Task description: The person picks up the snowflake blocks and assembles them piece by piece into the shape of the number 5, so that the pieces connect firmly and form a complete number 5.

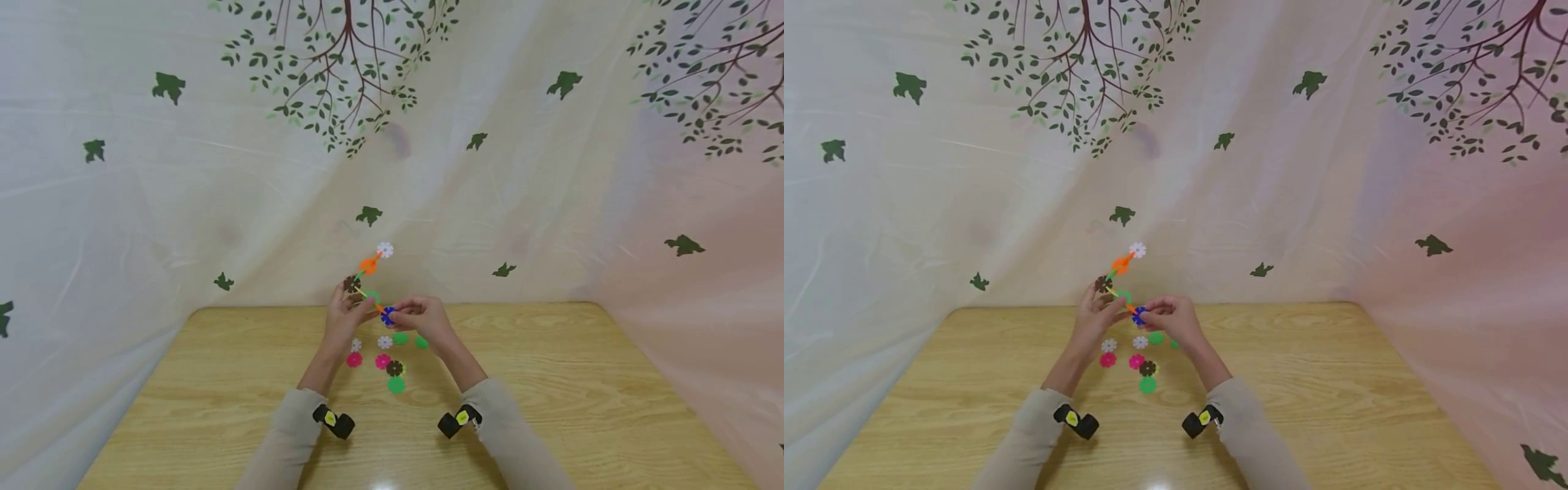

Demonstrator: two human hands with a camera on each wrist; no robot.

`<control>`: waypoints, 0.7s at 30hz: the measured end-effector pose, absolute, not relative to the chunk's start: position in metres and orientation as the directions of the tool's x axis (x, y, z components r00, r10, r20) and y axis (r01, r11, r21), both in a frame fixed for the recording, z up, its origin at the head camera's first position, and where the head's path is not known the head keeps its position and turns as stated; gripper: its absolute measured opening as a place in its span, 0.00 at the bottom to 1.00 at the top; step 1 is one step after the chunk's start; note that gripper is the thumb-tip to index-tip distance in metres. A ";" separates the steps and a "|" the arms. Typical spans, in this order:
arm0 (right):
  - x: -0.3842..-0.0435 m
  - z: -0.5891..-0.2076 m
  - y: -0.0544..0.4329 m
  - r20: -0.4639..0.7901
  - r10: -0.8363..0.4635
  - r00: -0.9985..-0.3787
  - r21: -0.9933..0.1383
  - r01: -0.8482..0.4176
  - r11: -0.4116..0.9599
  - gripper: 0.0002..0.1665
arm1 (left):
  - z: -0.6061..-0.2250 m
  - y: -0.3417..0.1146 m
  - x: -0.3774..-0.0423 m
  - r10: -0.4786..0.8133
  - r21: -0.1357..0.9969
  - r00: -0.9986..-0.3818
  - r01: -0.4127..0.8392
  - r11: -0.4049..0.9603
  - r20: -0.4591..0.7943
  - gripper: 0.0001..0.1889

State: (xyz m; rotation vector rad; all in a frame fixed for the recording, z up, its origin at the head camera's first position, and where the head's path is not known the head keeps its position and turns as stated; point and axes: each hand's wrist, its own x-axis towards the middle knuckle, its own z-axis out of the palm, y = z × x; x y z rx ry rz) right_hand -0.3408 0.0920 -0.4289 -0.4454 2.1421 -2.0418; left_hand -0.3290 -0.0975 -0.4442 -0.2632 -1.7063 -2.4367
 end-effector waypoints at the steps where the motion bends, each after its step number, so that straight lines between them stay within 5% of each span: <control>1: -0.340 -0.430 0.091 0.090 -0.319 -0.944 -0.994 -0.104 0.029 0.12 | -0.444 -0.097 -0.329 -0.029 0.917 -0.974 0.222 -0.333 0.226 0.30; 10: -0.336 -0.430 0.086 0.011 -0.421 -0.907 -0.985 -0.081 0.150 0.10 | -0.440 -0.099 -0.327 -0.015 0.946 -0.984 0.177 -0.271 0.179 0.31; 21: -0.335 -0.419 0.092 0.017 -0.588 -0.809 -0.922 -0.240 0.305 0.12 | -0.439 -0.110 -0.330 0.025 0.971 -0.992 0.114 -0.211 0.121 0.31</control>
